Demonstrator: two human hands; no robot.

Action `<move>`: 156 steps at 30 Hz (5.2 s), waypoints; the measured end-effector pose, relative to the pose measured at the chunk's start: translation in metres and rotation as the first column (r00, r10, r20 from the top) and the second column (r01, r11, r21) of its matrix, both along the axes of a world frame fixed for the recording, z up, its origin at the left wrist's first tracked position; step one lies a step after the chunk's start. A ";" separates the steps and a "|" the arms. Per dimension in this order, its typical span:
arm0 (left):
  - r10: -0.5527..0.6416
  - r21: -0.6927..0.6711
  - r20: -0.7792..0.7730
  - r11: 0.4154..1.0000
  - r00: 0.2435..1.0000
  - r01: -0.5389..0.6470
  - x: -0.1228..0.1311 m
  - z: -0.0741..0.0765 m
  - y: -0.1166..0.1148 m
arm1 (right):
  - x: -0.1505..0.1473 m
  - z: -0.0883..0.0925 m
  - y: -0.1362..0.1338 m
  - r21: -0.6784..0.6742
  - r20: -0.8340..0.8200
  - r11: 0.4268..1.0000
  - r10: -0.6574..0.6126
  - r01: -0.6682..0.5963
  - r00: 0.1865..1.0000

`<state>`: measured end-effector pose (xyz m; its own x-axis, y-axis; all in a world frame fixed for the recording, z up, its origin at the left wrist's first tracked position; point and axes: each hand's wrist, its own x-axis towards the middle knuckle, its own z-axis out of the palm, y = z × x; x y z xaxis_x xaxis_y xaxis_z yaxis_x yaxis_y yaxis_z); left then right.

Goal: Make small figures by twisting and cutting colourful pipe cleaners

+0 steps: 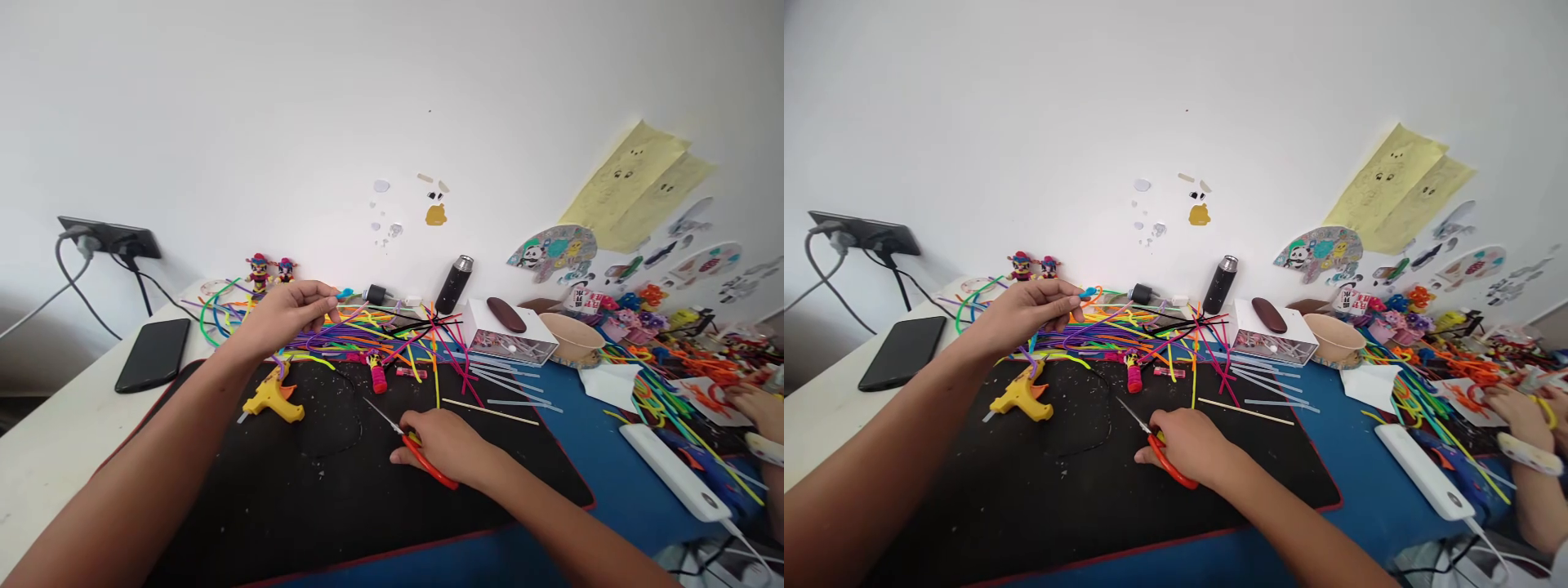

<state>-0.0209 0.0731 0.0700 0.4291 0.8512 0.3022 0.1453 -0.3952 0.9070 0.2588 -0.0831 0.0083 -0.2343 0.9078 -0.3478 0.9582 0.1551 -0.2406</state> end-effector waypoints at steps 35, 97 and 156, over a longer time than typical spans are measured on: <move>-0.109 -0.090 -0.181 0.992 0.977 0.094 0.024 -0.028 0.003 | 0.023 -0.045 0.072 0.299 -0.006 0.926 -0.237 0.228 0.971; -0.146 -0.243 -0.157 0.964 0.977 0.105 0.035 -0.026 -0.011 | -0.040 -0.039 0.100 -0.355 -0.905 0.928 -0.371 -0.113 -0.208; -0.151 -0.367 -0.150 0.926 0.977 0.087 0.056 -0.036 -0.023 | -0.039 -0.046 0.098 -0.108 -0.993 0.989 -0.111 0.104 0.027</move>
